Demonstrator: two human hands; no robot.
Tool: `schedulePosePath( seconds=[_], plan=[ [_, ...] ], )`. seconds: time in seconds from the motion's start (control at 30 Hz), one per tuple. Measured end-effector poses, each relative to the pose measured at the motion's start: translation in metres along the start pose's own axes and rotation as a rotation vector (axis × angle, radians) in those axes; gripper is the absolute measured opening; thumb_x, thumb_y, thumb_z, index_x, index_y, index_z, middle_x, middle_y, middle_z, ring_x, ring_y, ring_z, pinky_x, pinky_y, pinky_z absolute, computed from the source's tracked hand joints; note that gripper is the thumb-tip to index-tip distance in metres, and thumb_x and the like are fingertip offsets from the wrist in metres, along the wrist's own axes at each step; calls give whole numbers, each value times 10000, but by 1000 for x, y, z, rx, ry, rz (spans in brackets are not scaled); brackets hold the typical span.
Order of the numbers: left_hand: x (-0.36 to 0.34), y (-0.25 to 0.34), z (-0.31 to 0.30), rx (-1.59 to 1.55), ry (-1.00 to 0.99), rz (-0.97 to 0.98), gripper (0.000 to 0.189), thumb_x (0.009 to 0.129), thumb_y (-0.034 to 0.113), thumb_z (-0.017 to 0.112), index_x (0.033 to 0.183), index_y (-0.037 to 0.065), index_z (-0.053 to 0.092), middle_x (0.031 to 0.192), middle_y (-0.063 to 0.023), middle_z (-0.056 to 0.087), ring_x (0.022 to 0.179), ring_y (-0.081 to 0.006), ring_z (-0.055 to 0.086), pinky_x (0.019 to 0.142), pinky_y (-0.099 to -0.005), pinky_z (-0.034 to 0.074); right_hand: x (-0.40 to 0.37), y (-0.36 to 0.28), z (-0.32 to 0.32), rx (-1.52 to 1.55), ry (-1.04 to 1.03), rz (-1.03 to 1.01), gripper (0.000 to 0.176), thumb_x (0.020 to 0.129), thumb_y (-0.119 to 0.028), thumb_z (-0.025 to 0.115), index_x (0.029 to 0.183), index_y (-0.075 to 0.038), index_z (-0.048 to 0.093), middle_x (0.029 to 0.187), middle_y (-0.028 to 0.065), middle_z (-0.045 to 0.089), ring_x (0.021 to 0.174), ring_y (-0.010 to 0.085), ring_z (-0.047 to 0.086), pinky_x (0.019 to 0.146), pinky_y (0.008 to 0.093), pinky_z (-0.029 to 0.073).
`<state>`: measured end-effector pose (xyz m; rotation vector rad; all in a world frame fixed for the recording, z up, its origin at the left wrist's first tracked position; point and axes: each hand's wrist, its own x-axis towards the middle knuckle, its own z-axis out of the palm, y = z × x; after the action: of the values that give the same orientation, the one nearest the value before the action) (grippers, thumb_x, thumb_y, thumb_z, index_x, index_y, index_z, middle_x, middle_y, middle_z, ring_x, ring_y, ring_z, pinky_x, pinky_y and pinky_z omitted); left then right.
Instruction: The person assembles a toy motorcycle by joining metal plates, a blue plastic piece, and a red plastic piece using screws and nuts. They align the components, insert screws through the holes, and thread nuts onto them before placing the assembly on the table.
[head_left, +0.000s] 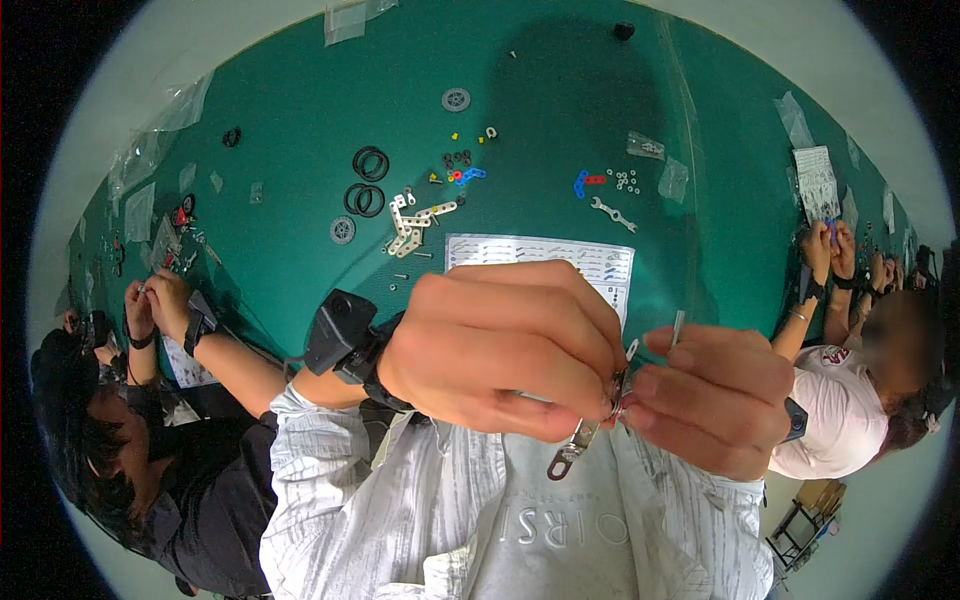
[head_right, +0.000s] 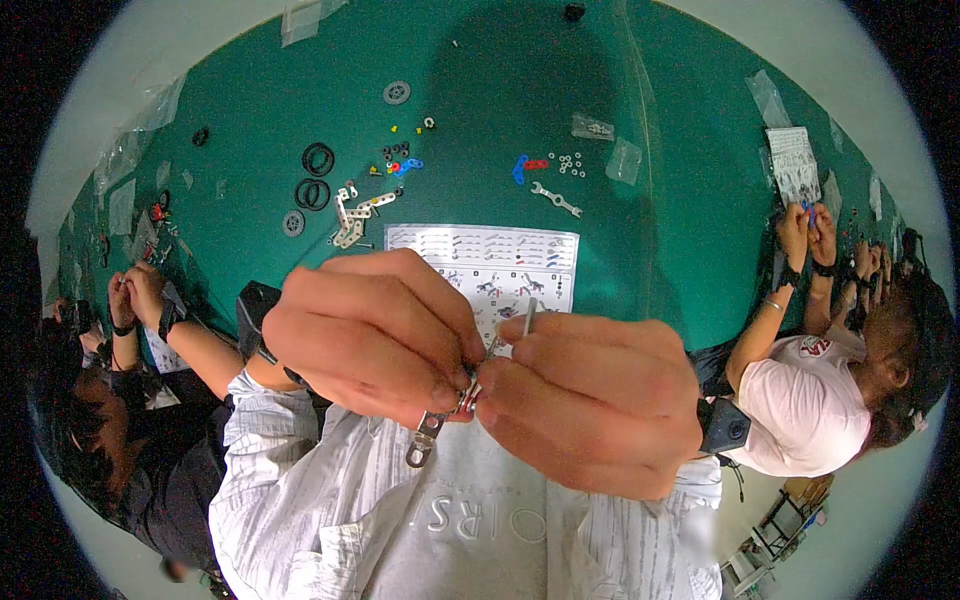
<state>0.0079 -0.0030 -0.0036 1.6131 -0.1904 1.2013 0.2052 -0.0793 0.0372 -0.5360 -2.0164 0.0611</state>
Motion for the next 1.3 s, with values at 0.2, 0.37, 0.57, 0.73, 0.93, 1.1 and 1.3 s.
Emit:
schedulePosePath(
  seconds=[0.2,0.37,0.57,0.73,0.93,1.1,1.3],
  plan=[
    [2,0,0,30,19,38,138,754,23,831,843,-9,730,825,-141,694,735,-272,669,628,-323,557,-1,-6,-1,-12,-13,87,202,640,-3,774,830,44,720,927,157,710,875,250,646,681,321,636],
    [-1,0,1,42,20,39,120,754,16,827,819,-2,728,820,-137,695,731,-270,667,623,-324,556,-3,-5,0,-23,-6,72,194,664,-8,780,841,43,719,937,160,711,876,250,646,686,323,637],
    [0,0,1,54,22,48,138,735,8,836,825,0,731,803,-130,695,753,-273,673,636,-329,558,-5,-6,2,-6,8,112,195,672,-18,779,853,31,725,916,141,719,849,237,651,685,295,624],
    [3,4,-5,116,-39,56,95,807,39,746,853,-17,686,862,-125,659,800,-290,651,662,-340,540,6,-13,-10,57,-99,364,204,653,-14,793,849,-2,742,852,98,731,760,215,660,637,275,541],
    [3,8,-10,296,-125,167,154,722,56,716,841,-27,664,857,-146,646,805,-305,655,669,-356,558,-2,-15,-7,424,-48,724,215,666,37,826,859,-5,742,841,116,725,699,211,666,626,300,510],
    [3,8,-14,454,-197,255,171,700,65,720,839,-20,669,869,-152,660,814,-308,664,671,-366,569,-5,-26,-2,863,147,1249,178,743,121,784,875,42,695,879,162,686,721,220,684,628,313,550],
    [0,-3,-14,409,-131,190,194,694,88,718,857,-8,678,886,-129,656,840,-298,656,672,-351,561,-5,-29,1,911,268,1285,184,755,164,748,891,94,646,927,202,652,796,251,698,658,304,593]
  ],
)
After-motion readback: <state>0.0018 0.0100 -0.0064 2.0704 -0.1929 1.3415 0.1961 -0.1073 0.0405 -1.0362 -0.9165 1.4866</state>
